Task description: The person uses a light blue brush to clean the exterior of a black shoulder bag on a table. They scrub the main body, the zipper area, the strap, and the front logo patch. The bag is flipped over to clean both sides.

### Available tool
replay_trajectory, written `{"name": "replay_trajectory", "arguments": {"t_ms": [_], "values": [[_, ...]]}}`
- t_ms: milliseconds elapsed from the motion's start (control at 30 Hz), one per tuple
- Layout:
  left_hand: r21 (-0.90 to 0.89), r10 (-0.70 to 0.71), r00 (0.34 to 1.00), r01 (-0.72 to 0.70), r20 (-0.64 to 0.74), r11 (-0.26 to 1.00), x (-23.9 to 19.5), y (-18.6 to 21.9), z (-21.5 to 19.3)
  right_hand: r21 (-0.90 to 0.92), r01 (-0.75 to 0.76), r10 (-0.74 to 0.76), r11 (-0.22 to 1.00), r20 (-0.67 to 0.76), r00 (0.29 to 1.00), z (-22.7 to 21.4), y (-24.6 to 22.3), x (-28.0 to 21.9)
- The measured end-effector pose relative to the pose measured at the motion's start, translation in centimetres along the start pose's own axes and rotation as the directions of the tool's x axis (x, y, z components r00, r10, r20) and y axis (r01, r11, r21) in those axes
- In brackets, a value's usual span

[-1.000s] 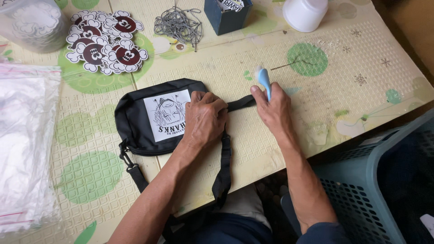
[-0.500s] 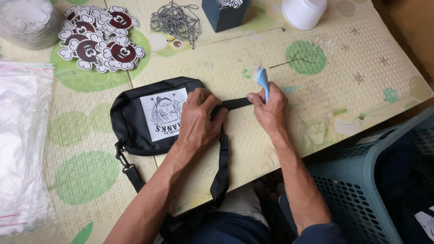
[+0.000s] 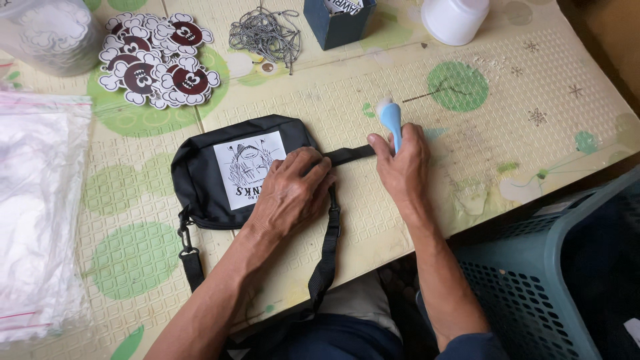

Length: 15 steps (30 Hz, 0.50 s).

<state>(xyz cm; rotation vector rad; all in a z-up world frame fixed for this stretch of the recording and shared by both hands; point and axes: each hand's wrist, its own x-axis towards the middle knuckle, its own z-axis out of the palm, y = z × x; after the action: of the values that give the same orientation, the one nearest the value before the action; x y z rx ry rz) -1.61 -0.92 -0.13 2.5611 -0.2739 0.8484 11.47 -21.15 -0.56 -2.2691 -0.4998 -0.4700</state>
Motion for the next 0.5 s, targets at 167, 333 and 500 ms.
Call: {"name": "replay_trajectory", "arguments": {"t_ms": [167,333,500], "values": [[0.005,-0.012,0.999,0.012,0.030,1.000,0.2,0.3,-0.5,0.134,-0.035,0.023,0.990,0.089,0.996,-2.7,-6.1,-2.1],[-0.003,0.000,1.000,0.000,0.016,1.000,0.1,-0.2,0.1,0.179,-0.043,-0.032,0.983,0.394,0.919,-2.8,-9.3,-3.2],[0.002,0.000,1.000,0.000,-0.005,1.000,0.1,-0.5,0.2,-0.138,0.058,0.026,0.989,0.535,0.844,-2.8,-9.6,-2.4]]}}
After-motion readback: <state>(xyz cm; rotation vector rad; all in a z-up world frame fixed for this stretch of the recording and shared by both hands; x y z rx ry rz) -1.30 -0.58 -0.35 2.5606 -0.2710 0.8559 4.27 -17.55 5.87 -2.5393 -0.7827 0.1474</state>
